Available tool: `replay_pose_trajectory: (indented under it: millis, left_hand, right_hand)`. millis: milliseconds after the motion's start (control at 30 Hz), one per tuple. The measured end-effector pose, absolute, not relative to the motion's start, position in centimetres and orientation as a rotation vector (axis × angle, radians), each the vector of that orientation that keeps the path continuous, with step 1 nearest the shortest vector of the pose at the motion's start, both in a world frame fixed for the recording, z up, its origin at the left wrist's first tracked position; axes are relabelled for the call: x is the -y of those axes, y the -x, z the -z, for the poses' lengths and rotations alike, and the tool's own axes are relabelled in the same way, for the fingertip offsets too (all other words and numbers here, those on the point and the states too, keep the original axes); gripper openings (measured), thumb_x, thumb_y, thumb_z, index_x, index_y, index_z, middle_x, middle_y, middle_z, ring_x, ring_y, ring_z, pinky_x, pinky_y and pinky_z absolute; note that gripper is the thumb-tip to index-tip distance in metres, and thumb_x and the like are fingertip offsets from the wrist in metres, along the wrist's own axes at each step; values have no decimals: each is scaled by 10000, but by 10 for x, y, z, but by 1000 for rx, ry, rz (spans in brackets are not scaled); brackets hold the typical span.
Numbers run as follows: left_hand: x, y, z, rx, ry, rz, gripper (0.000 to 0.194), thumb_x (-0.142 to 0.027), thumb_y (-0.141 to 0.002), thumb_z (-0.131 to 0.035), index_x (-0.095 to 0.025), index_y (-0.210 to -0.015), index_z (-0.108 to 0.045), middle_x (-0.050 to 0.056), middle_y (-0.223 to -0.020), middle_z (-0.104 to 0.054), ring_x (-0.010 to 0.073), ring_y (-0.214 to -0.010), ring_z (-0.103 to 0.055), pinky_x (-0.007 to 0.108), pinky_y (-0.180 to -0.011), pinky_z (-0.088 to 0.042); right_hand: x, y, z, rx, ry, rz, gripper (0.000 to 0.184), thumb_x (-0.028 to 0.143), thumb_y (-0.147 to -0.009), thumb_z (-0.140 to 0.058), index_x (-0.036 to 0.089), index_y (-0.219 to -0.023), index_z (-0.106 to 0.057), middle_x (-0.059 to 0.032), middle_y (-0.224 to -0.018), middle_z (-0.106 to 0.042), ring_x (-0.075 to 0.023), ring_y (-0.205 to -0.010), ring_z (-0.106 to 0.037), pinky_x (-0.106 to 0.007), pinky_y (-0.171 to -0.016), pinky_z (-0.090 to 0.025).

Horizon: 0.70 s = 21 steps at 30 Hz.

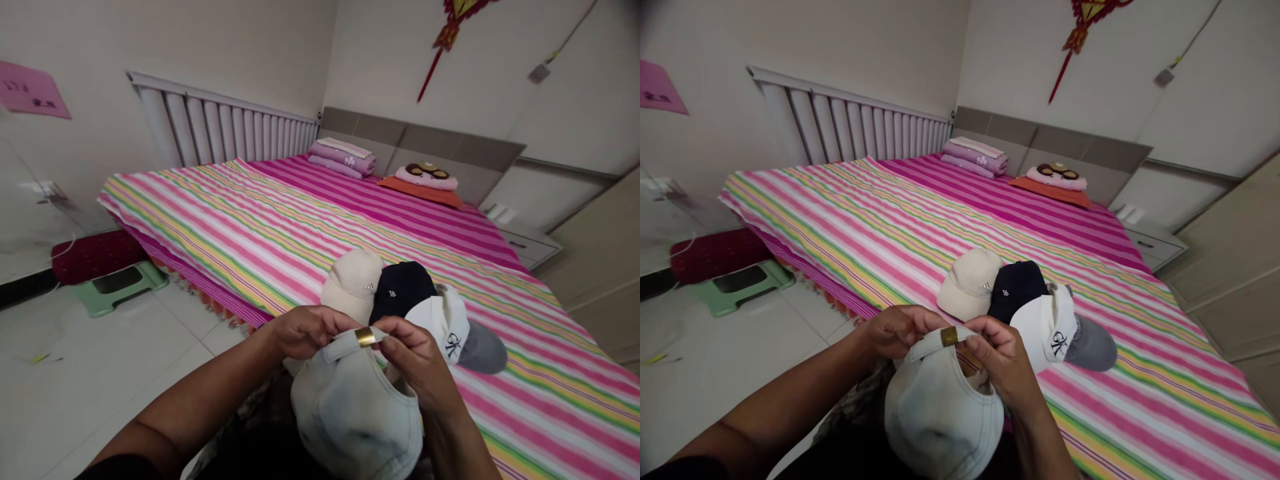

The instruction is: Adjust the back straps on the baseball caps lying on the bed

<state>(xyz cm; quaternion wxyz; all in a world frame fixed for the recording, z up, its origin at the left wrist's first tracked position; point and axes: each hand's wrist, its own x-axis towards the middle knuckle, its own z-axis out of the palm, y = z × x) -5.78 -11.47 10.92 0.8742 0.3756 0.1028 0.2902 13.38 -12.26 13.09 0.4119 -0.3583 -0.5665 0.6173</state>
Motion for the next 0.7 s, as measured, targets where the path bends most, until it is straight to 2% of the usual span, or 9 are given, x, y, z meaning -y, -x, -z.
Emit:
replay_pose_trajectory:
  millis: [267,433,533,700]
  left_hand:
    - [116,46,-105,-448,-852,-710,323,-283,-645,-711,-86,-900,-687,88,-755,-682,121,-607,-598,213,-602,-432]
    - [117,40,-106,-512,-796,-779,268,-289,-556,-768,-93,-725,-696,57,-625,-668,102,-496,-571,192,-514,-432]
    - [118,39,-105,-488,-763,-794,244,-291,-550,-767,-95,-671,-686,56,-597,-662,102,-474,-568,184,-481,-427]
    - [119,37,-102,-497,-742,-830,268,-287,-498,-792,-98,-640,-667,31,-541,-626,86,-437,-531,179,-454,-405]
  right_hand:
    - [124,-134,-128,1270,857,-1728,271,372,-617,-739,164,-670,-573,28,-515,-522,-67,-413,-395,-188,-399,-312]
    - [124,-132,-125,1352,802,-1786,294,429,-699,-661,166,-676,-533,45,-493,-449,-51,-398,-301,-173,-373,-219]
    - [124,-129,-121,1371,811,-1779,318,440,-742,-618,166,-626,-506,58,-460,-403,-48,-387,-266,-176,-374,-203]
    - [124,-125,-120,1326,761,-1776,309,401,-758,-614,171,-602,-481,31,-475,-487,-61,-402,-349,-187,-406,-241]
